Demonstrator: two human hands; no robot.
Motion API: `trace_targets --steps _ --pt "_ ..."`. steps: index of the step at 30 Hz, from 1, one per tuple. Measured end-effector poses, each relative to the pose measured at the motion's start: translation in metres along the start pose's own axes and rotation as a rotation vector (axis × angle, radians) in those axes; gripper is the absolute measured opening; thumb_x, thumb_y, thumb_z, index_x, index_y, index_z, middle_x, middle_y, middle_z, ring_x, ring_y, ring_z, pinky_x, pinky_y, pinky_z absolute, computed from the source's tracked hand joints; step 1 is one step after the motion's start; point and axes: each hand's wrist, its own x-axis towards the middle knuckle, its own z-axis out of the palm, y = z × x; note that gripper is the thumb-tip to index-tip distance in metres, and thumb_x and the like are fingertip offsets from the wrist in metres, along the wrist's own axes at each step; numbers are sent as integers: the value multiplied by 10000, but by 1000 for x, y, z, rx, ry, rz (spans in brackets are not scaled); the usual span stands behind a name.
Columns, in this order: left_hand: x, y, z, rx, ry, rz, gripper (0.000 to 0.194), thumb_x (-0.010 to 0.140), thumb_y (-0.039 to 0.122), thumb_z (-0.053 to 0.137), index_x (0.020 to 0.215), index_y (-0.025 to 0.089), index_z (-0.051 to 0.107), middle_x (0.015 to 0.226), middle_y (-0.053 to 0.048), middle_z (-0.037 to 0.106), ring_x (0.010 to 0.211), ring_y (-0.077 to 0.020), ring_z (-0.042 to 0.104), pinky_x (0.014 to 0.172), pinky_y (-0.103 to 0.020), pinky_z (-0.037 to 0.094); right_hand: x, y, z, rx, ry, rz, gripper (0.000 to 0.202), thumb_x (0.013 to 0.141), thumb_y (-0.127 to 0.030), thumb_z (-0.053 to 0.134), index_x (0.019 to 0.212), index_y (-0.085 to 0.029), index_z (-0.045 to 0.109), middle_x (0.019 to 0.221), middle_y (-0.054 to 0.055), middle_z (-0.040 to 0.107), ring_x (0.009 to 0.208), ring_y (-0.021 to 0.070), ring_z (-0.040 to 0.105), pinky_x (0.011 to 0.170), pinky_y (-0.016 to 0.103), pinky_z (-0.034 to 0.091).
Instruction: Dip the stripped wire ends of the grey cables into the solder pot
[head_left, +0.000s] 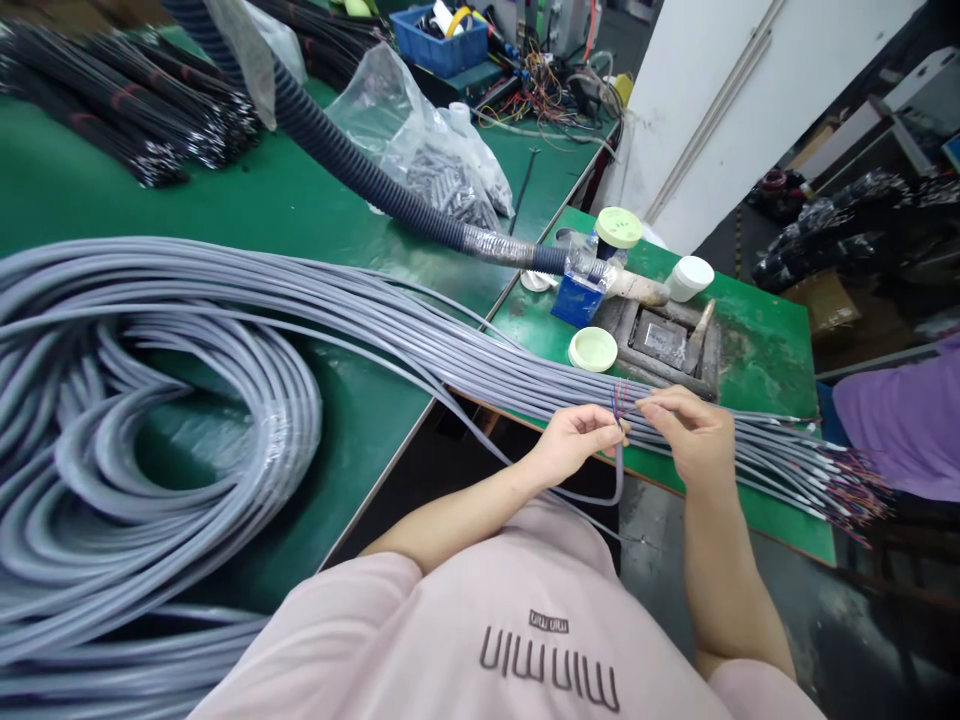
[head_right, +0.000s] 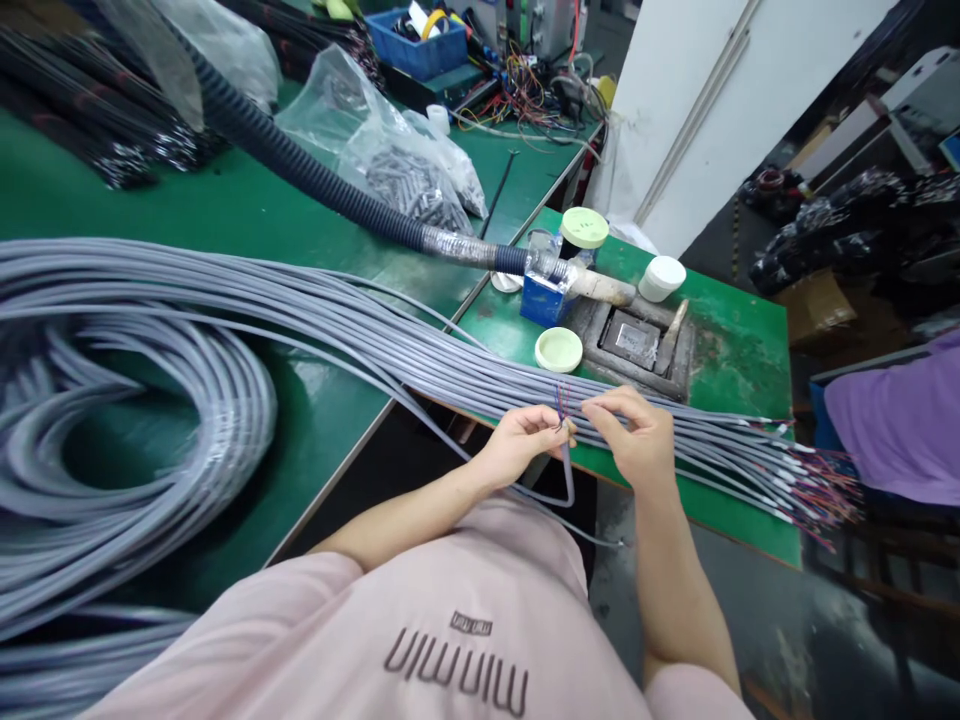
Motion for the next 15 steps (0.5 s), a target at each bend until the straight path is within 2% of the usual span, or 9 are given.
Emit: trace_targets --steps 4,7,9,11,13,15 --pt "3 5 -3 -124 53 -43 403 610 401 857 782 106 643 855 -49 707 698 -126 663 618 -228 525 -16 14 -7 -146 27 -221 305 830 -96 659 1050 -298 721 918 26 708 865 215 644 774 390 511" --pt "6 8 -4 -162 49 -77 428 627 413 847 842 91 665 767 -37 688 629 -97 635 629 -225 527 -30 23 -7 -359 -84 -443 521 825 -54 628 1272 -322 614 1180 75 660 1079 268 604 914 484 493" --pt "8 9 -4 -190 29 -95 409 653 416 831 829 87 662 706 -16 656 584 -78 605 617 -220 525 -37 26 -4 -457 -180 -549 573 821 -61 630 1322 -335 574 1349 91 563 1213 307 532 973 529 466" --pt "8 11 -2 -213 16 -95 381 686 413 809 836 96 660 698 -6 638 577 -76 592 599 -222 527 -38 26 -1 -509 -216 -615 569 819 -88 652 1322 -343 573 1396 84 528 1258 321 499 997 539 459" --pt "2 18 2 -180 18 -35 377 716 390 790 959 127 671 818 -31 675 660 -100 629 631 -238 543 -30 24 -3 -549 -167 -646 548 818 -127 679 1313 -341 581 1354 74 574 1243 316 519 1006 527 461" --pt "-10 33 8 -42 -28 116 424 733 339 784 1103 174 659 1025 -71 694 863 -152 669 755 -273 559 -14 21 -13 -590 -7 -624 501 832 -164 677 1301 -321 594 1277 74 636 1206 309 555 1011 519 459"
